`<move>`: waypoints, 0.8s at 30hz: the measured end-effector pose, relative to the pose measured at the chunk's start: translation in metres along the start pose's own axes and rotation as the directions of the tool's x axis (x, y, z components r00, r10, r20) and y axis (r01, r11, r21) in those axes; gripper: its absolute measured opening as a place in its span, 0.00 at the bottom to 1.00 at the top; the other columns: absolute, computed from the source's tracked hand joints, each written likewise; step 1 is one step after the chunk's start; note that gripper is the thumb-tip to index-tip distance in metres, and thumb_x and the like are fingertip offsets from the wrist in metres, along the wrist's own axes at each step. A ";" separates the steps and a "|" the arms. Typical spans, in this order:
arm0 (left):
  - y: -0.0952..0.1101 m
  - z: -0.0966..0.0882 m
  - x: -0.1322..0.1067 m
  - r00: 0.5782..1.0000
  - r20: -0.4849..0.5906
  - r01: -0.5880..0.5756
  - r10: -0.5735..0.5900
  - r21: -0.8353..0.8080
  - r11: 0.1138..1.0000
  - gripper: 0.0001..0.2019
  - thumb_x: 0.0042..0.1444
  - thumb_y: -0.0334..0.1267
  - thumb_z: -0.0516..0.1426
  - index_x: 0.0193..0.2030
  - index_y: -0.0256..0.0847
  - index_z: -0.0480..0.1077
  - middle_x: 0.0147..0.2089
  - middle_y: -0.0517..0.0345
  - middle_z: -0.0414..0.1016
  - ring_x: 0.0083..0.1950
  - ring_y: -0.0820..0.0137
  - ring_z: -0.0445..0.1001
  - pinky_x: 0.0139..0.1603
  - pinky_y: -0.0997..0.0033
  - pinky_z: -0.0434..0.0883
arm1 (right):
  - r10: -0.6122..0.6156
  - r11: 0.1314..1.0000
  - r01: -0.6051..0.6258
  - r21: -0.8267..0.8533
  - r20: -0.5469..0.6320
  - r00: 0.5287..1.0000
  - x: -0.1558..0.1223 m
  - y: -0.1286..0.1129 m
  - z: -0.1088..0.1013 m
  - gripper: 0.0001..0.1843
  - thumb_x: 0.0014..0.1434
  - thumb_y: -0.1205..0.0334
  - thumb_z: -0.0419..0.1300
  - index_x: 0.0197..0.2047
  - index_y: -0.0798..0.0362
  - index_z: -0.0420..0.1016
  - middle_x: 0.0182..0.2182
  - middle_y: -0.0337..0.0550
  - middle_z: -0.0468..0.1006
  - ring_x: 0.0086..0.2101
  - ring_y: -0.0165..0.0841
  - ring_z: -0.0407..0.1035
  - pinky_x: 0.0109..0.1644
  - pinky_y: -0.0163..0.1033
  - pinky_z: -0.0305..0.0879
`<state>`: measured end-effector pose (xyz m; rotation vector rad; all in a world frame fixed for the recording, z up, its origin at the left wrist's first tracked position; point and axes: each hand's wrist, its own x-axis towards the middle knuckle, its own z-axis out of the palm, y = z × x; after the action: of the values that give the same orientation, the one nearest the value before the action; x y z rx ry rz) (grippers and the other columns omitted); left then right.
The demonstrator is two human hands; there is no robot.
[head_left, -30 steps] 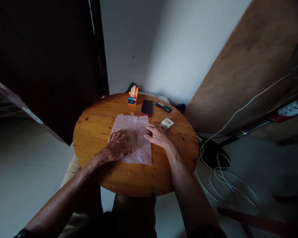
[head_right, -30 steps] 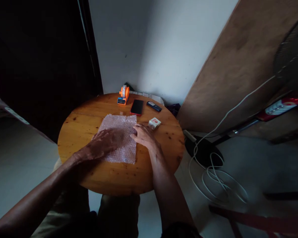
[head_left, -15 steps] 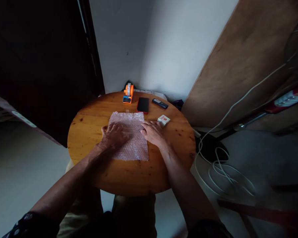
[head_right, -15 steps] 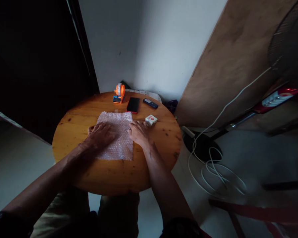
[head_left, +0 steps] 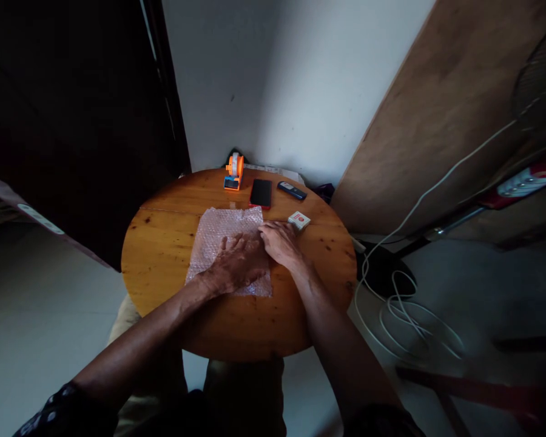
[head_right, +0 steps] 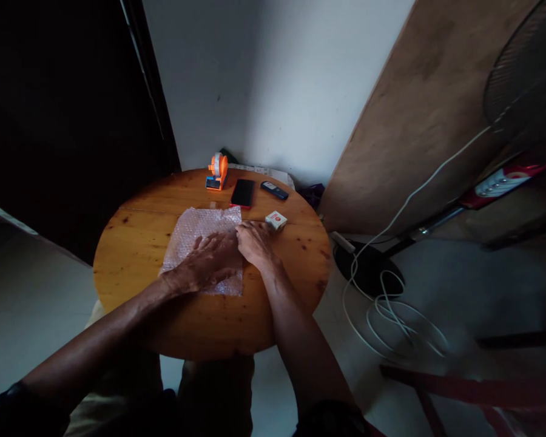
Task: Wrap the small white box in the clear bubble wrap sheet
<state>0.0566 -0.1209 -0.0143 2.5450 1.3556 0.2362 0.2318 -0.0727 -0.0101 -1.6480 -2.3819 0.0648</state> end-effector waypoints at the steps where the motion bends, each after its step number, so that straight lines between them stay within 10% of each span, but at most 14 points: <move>1: 0.000 0.003 0.002 1.000 0.005 -0.014 0.014 -0.010 1.000 0.36 0.60 0.53 0.56 0.72 0.41 0.54 0.75 0.40 0.51 0.76 0.46 0.46 0.71 0.36 0.46 | -0.003 1.000 0.004 0.017 -0.012 1.000 0.000 0.001 -0.001 0.16 0.65 0.68 0.50 0.48 0.51 0.78 0.54 0.49 0.77 0.55 0.45 0.67 0.59 0.52 0.55; 8: -0.005 0.011 0.007 0.999 0.022 -0.033 0.034 -0.004 0.999 0.38 0.57 0.59 0.57 0.70 0.41 0.58 0.75 0.38 0.51 0.75 0.44 0.46 0.71 0.33 0.42 | 0.315 0.947 -0.317 0.054 -0.362 0.877 -0.005 0.019 -0.023 0.22 0.61 0.61 0.57 0.59 0.53 0.71 0.64 0.54 0.66 0.60 0.52 0.61 0.61 0.58 0.56; 14: -0.005 0.013 0.007 0.999 -0.011 -0.037 0.037 -0.023 0.999 0.38 0.56 0.57 0.59 0.70 0.41 0.58 0.75 0.38 0.50 0.76 0.44 0.45 0.71 0.31 0.43 | 0.617 0.787 -0.613 0.063 -0.093 0.782 -0.009 0.052 -0.027 0.24 0.57 0.63 0.60 0.57 0.54 0.70 0.50 0.59 0.79 0.52 0.54 0.71 0.55 0.57 0.62; 18: -0.006 0.016 0.008 0.999 -0.023 -0.038 0.037 -0.031 0.999 0.38 0.56 0.58 0.59 0.69 0.41 0.59 0.75 0.38 0.51 0.75 0.43 0.46 0.70 0.28 0.42 | 0.539 0.777 -0.430 0.460 -0.132 0.832 -0.002 0.052 -0.023 0.24 0.54 0.60 0.61 0.55 0.52 0.70 0.48 0.51 0.80 0.48 0.47 0.75 0.54 0.52 0.67; 21: -0.004 0.016 0.010 1.000 -0.012 -0.029 0.029 -0.016 0.999 0.39 0.56 0.59 0.58 0.69 0.39 0.59 0.74 0.36 0.52 0.75 0.42 0.47 0.70 0.28 0.42 | 0.287 0.571 -0.080 0.817 -0.107 0.952 0.002 0.031 -0.017 0.28 0.53 0.55 0.62 0.57 0.50 0.67 0.50 0.48 0.80 0.48 0.41 0.75 0.53 0.47 0.70; 24: -0.001 0.015 0.011 0.999 -0.034 -0.012 0.011 -0.039 0.999 0.39 0.54 0.57 0.60 0.69 0.40 0.59 0.72 0.38 0.56 0.73 0.40 0.49 0.71 0.28 0.44 | -0.001 0.386 0.020 0.922 -0.021 1.000 0.001 0.000 -0.011 0.29 0.51 0.51 0.64 0.56 0.48 0.68 0.50 0.45 0.79 0.48 0.40 0.74 0.53 0.46 0.70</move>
<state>0.0659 -0.1139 -0.0285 2.5280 1.3354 0.3061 0.2343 -0.0730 0.0006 -0.9952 -1.6770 1.1652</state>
